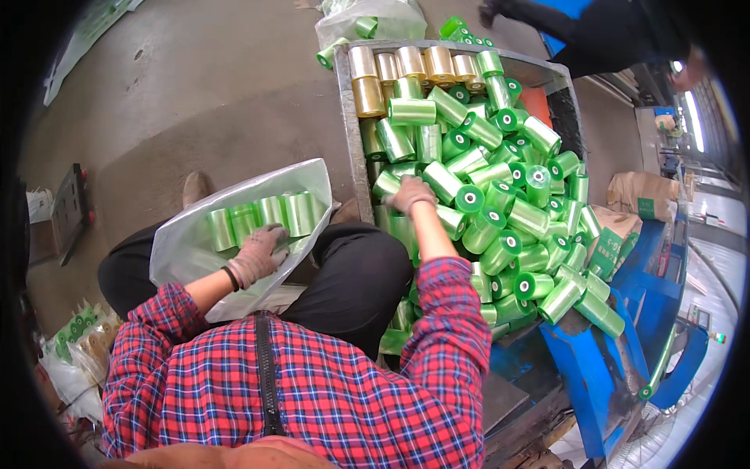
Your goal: Manually sorting and packing green industrial tape/film rolls into a large plastic bag.
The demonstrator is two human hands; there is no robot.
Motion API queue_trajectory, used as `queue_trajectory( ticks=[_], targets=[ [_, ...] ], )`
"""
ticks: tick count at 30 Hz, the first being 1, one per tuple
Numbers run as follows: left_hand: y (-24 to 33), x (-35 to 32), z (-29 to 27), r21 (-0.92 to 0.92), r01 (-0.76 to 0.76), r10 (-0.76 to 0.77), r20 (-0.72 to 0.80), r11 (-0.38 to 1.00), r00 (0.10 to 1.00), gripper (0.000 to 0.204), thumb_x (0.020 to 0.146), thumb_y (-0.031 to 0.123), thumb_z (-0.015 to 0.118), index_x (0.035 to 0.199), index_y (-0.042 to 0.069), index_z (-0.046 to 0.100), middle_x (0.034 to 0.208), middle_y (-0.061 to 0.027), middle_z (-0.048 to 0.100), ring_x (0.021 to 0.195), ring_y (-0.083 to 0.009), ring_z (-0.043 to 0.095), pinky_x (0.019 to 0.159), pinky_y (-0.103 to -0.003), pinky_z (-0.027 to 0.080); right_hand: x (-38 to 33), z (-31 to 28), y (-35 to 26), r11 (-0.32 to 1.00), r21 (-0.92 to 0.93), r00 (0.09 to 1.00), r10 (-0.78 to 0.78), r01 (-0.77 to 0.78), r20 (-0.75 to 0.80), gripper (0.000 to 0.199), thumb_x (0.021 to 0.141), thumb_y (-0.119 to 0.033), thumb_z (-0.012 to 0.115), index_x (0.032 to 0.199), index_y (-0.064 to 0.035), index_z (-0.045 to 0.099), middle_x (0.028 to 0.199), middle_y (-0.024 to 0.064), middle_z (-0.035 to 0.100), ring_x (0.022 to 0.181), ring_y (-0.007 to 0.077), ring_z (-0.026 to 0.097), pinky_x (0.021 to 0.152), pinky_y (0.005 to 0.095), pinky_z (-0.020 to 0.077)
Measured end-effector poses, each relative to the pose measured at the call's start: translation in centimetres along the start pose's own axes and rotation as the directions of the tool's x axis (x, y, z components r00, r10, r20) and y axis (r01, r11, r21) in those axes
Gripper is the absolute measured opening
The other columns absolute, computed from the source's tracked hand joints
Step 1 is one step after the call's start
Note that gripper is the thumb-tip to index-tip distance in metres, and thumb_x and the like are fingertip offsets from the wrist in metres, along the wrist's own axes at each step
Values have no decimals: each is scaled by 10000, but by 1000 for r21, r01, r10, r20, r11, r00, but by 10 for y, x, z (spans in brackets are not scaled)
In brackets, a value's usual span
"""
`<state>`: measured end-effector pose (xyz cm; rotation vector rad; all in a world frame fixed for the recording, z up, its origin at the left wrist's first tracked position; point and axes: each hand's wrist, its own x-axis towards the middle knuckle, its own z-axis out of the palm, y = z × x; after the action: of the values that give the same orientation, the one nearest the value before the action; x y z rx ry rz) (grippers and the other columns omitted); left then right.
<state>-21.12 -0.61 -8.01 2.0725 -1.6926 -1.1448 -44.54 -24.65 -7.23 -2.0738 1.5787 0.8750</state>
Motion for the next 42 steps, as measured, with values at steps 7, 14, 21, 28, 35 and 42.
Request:
queue_trajectory(
  ticks=[7, 14, 21, 28, 35, 42],
  targets=[
    [27, -66, -17, 115, -81, 52, 232, 990, 971, 391, 726, 241, 602, 1099, 135, 550, 1183, -114, 505, 1115, -316, 452, 943, -387, 364, -2, 40, -13, 990, -46, 887, 100, -135, -450, 565, 534, -388, 743, 977, -69, 595, 975, 143, 605, 912, 261, 595, 774, 344, 476],
    [-27, -133, -116, 531, 1, 220, -353, 847, 909, 247, 644, 255, 610, 878, 216, 679, 1326, -141, 396, 1280, -377, 233, 1019, -506, 210, -126, -35, 14, 28, 891, 890, 45, 453, -454, 589, 690, -382, 688, 1096, 6, 511, 931, 76, 583, 849, 188, 576, 765, 320, 460],
    [-58, -141, -182, 198, 278, -219, -274, 940, 936, 268, 714, 132, 563, 970, 130, 640, 1321, -151, 378, 1140, -345, 436, 948, -416, 360, -196, -58, -122, 49, 969, 855, -484, 242, -189, 566, 731, -402, 639, 1122, -9, 522, 982, 90, 589, 862, 197, 578, 772, 316, 457],
    [-87, -115, -163, 67, 68, -45, -298, 995, 954, 444, 687, -36, 497, 1119, 63, 519, 1070, -171, 543, 939, -337, 550, 788, -387, 454, -104, 90, -338, 893, 406, 969, -241, 195, 63, 894, 605, -523, 695, 1142, 138, 423, 1110, 234, 548, 1020, 287, 557, 847, 317, 445],
    [-78, -113, -168, 83, 105, -71, -341, 991, 937, 324, 699, 35, 505, 1015, 55, 575, 941, -162, 596, 903, -349, 559, 779, -408, 448, -80, 119, -389, 881, 345, 930, -363, 323, 58, 627, 772, -430, 544, 1191, 28, 461, 1115, 231, 543, 1114, 298, 494, 914, 368, 405],
    [-48, -101, -168, 259, 214, -110, -365, 942, 924, 208, 732, 128, 498, 875, 74, 640, 927, -146, 609, 888, -313, 575, 792, -391, 445, -147, -26, -215, 322, 337, 466, -590, 885, -659, 318, 846, -241, 511, 1082, -36, 571, 1034, 152, 604, 979, 267, 569, 856, 348, 442]
  ],
)
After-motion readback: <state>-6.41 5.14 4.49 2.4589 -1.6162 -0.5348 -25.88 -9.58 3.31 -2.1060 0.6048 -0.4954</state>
